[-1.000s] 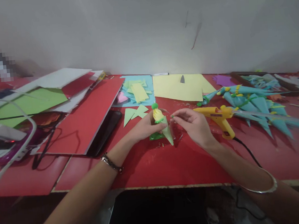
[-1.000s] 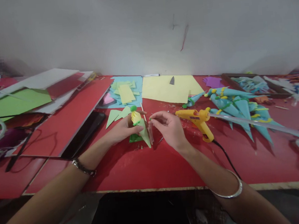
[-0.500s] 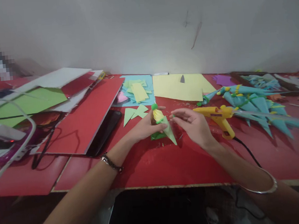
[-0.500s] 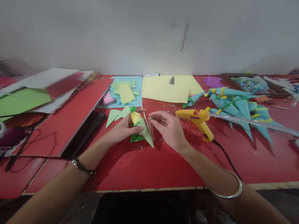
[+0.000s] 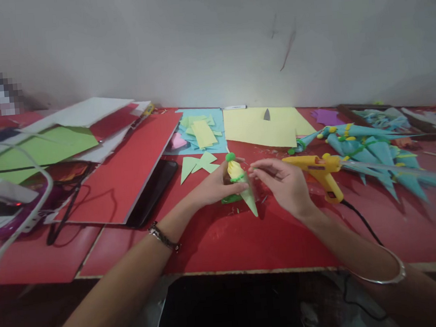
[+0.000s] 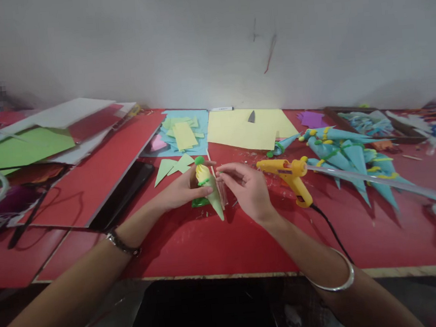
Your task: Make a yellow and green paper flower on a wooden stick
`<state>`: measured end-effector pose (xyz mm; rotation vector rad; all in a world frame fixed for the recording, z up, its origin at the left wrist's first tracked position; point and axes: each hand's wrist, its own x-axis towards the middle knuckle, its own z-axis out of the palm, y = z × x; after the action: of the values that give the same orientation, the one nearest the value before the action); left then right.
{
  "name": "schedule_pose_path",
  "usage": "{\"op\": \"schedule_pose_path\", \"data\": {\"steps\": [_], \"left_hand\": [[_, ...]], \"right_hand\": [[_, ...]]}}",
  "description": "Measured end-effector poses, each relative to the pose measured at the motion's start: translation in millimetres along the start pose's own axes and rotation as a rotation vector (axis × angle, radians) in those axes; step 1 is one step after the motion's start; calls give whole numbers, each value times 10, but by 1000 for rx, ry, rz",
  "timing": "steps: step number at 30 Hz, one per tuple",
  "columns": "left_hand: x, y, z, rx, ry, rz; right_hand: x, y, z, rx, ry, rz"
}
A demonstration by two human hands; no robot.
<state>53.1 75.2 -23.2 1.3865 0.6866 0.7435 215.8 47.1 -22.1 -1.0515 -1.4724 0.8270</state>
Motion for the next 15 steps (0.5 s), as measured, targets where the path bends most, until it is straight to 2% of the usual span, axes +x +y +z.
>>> {"op": "schedule_pose_path", "data": {"steps": [9, 15], "left_hand": [[13, -4, 16, 19, -6, 2], [21, -21, 22, 0, 5, 18]], "right_hand": [[3, 11, 4, -140, 76, -177], [-11, -40, -6, -320, -59, -348]]}}
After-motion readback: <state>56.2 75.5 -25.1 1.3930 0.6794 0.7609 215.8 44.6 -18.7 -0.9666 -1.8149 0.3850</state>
